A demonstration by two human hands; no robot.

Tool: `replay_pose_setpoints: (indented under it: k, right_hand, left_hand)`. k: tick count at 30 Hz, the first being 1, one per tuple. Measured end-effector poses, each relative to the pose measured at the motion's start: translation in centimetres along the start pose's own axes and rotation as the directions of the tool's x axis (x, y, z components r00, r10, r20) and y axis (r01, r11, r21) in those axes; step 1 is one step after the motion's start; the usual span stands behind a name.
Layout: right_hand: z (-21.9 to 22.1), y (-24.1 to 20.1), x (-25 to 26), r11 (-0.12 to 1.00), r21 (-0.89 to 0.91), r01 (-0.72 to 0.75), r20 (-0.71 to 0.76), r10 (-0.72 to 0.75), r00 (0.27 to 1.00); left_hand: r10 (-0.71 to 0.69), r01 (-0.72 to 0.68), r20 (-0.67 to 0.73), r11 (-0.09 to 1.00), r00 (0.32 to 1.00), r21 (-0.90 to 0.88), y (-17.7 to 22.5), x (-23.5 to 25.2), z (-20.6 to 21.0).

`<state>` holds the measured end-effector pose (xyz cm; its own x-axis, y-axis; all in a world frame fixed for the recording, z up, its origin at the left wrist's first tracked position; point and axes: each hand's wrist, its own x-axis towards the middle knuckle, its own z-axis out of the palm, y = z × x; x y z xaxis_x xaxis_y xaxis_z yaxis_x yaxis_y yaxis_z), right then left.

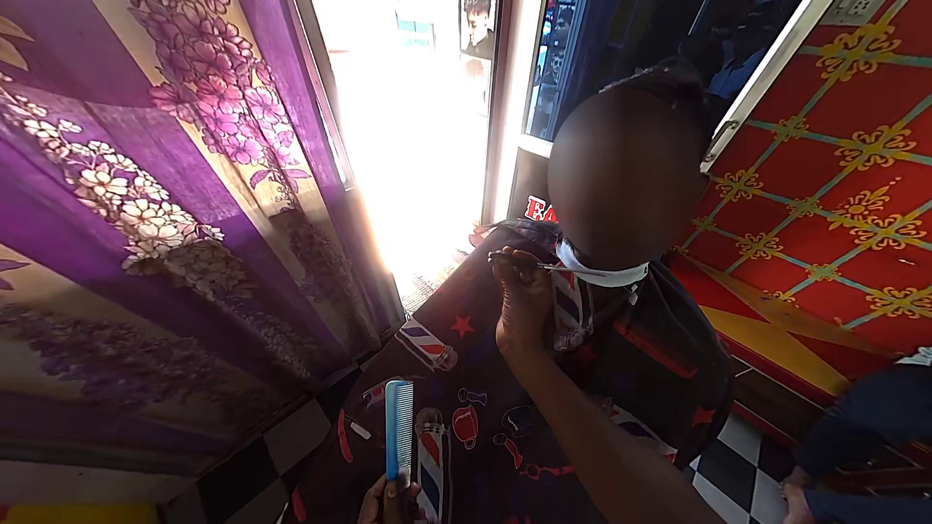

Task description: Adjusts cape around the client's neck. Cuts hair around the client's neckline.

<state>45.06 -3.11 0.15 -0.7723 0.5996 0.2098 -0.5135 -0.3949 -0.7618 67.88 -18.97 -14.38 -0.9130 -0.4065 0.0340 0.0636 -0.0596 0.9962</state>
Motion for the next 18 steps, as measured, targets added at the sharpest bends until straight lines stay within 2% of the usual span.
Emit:
replay_pose_setpoints:
  k: [6,10,18]
  right_hand:
    - [3.0,2.0,1.8,0.995,0.015,0.097,0.011,-0.097,0.995]
    - [4.4,1.5,3.0,0.994,-0.004,0.105,-0.059,-0.105,0.993]
    - [2.9,0.5,1.9,0.993,0.026,0.111,-0.066,-0.109,0.992]
  left_hand:
    - [-0.032,0.033,-0.029,0.999,0.999,0.030,-0.3,-0.7,-1.0]
    - [-0.064,0.067,-0.070,0.997,0.995,0.042,-0.5,-1.0,-1.7]
    - [-0.084,0.088,-0.081,0.994,0.993,0.059,-0.6,-0.5,-2.2]
